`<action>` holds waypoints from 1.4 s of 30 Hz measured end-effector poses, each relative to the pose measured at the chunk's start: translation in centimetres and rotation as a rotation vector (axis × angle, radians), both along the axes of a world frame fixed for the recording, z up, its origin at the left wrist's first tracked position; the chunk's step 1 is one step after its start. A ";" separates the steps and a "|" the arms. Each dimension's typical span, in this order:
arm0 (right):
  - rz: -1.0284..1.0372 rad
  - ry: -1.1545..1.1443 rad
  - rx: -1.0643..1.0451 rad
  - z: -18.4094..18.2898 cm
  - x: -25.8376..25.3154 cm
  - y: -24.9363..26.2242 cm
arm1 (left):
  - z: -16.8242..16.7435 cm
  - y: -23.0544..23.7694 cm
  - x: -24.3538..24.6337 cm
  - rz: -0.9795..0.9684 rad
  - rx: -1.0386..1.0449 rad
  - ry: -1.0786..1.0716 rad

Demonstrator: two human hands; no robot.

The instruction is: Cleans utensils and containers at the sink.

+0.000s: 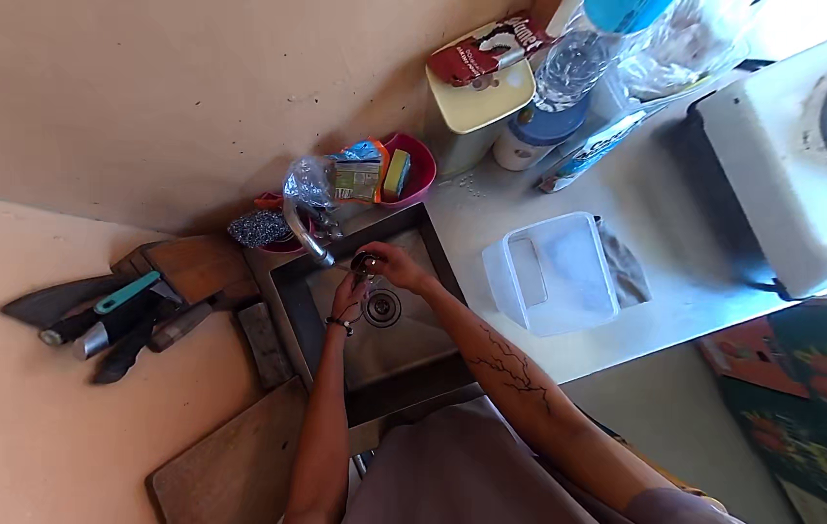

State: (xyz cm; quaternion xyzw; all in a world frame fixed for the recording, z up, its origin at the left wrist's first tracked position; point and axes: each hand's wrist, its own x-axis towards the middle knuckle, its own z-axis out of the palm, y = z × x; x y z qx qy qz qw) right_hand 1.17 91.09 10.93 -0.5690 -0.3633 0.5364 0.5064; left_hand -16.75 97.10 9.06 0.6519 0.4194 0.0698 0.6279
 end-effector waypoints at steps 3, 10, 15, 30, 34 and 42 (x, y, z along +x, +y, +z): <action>-0.090 0.031 0.064 -0.5 0.1 -1.3 | -0.2 1.5 0.3 -0.135 0.117 0.069; -0.009 -0.683 0.261 6.9 -1.6 -3.1 | 0.3 3.1 0.1 -0.204 -0.006 0.066; 0.305 -0.714 0.161 9.0 -0.9 -0.1 | -1.7 -1.4 2.3 0.193 -0.071 -0.085; 0.064 -0.633 -0.238 10.4 0.6 9.5 | 1.5 -1.4 4.4 0.238 -0.328 -0.182; -0.186 -0.497 -0.309 9.4 2.2 8.1 | 0.7 -0.5 2.5 0.053 -0.298 -0.113; -0.175 -0.225 0.009 4.2 -1.5 -4.7 | 5.2 -2.8 -0.5 0.168 -0.383 -0.129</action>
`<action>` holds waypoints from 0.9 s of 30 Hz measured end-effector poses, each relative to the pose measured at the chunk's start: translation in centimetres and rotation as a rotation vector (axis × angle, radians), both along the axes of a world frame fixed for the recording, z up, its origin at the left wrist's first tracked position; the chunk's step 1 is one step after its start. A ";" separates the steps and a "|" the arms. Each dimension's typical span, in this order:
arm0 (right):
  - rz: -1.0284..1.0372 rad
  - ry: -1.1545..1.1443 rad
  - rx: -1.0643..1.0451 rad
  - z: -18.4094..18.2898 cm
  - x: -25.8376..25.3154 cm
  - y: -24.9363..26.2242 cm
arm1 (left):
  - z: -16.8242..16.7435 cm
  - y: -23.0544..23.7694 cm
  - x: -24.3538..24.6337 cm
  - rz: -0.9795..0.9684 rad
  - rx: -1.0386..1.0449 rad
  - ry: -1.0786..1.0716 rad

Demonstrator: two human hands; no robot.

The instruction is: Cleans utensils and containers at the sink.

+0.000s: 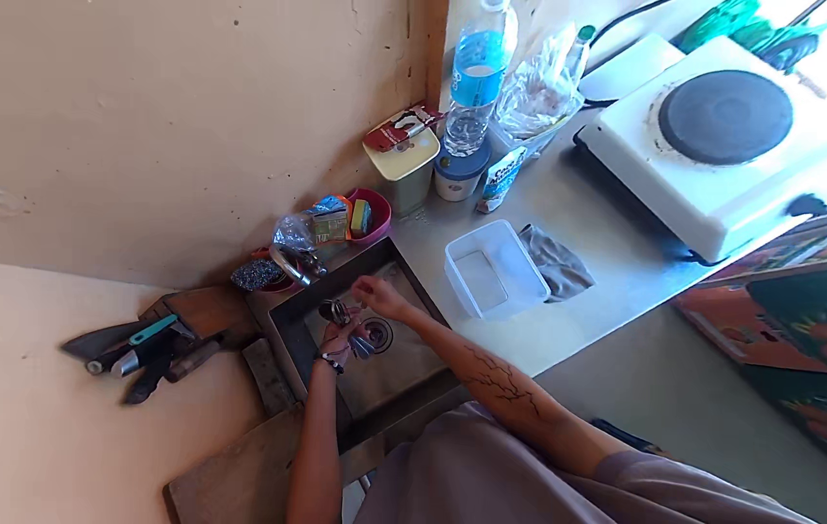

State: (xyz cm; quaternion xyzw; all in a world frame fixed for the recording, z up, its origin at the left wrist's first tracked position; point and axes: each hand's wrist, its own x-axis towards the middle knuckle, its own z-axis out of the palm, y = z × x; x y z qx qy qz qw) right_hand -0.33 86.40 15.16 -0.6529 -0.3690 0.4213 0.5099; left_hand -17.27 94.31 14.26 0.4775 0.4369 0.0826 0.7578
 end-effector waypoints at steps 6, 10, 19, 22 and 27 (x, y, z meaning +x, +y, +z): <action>0.017 0.107 -0.178 -1.9 -1.2 -9.5 | 8.2 -1.7 -0.1 0.075 -0.085 -0.180; 0.134 0.120 -0.260 -2.8 -1.0 -13.3 | 14.1 -3.5 -0.2 -0.062 0.073 -0.236; 0.382 -0.009 -0.246 -0.1 -1.0 -18.9 | 28.1 -6.8 0.8 -0.306 0.432 -0.366; 0.373 -0.022 -0.216 -2.0 -1.0 -20.6 | 29.4 -7.6 0.8 -0.368 0.483 -0.491; 0.230 -0.057 -0.219 -4.3 -3.3 -21.1 | 10.0 -5.6 -1.2 -0.228 0.167 -0.573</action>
